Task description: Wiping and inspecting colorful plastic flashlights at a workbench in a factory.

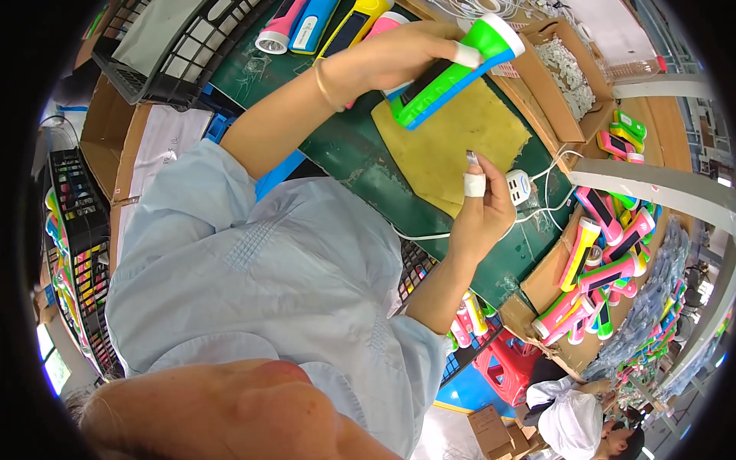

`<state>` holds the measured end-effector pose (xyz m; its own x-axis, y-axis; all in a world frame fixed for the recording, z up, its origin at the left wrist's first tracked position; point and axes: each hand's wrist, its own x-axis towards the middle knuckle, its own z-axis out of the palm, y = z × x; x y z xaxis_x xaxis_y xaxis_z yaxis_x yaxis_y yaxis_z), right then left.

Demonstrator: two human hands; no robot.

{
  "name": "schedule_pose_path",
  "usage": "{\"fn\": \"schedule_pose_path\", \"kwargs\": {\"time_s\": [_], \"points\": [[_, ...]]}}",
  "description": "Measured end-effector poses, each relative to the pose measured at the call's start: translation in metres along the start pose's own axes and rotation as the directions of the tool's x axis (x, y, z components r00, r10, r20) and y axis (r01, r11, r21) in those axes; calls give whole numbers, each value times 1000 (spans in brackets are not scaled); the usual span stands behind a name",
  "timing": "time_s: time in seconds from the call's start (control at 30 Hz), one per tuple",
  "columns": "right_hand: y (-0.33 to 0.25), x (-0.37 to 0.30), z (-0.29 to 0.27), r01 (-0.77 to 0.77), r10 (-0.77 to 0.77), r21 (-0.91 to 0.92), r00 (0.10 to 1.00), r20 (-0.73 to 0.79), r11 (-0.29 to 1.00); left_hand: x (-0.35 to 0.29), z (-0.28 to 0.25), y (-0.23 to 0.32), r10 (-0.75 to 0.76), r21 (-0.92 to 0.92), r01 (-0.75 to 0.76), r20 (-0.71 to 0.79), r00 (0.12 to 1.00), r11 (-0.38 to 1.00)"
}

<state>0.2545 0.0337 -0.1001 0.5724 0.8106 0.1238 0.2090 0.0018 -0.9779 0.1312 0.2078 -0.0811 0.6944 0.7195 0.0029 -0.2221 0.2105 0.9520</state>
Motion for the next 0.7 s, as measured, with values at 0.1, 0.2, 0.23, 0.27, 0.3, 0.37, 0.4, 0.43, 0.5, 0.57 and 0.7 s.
{"fn": "schedule_pose_path", "kwargs": {"time_s": [0.1,0.2,0.23,0.27,0.3,0.37,0.4,0.43,0.5,0.57,0.7], "points": [[-7,4,4,142,-147,64,985,86,988,-18,1,-4,-116,-451,231,268,956,862],[-11,4,13,315,-282,-207,943,175,926,-34,11,-8,-133,-443,217,212,968,870],[-12,4,17,310,-278,-208,945,170,928,-38,16,-9,-153,-323,188,131,980,927],[-14,4,21,493,-447,-354,870,209,794,-42,21,-10,-125,-203,137,69,990,970],[-18,5,24,629,-588,-474,768,254,616,-44,25,-10,-69,-118,76,65,996,990],[-28,10,27,671,-633,-510,721,281,538,-48,30,-9,-62,-76,62,7,998,995],[-35,12,24,685,-585,-423,727,359,593,-49,32,-9,-27,-46,25,-35,999,999],[-41,14,20,654,-488,-375,748,450,657,-53,31,-9,-38,-120,33,-34,999,992],[-51,10,6,544,-413,-78,715,565,835,-59,31,-10,-20,-195,22,9,1000,981],[-48,-4,-2,316,-349,164,724,595,934,-62,29,-12,213,-329,-190,35,976,925],[0,-34,20,796,-639,-231,592,492,560,-63,26,-15,291,-362,-254,49,956,897]]}}
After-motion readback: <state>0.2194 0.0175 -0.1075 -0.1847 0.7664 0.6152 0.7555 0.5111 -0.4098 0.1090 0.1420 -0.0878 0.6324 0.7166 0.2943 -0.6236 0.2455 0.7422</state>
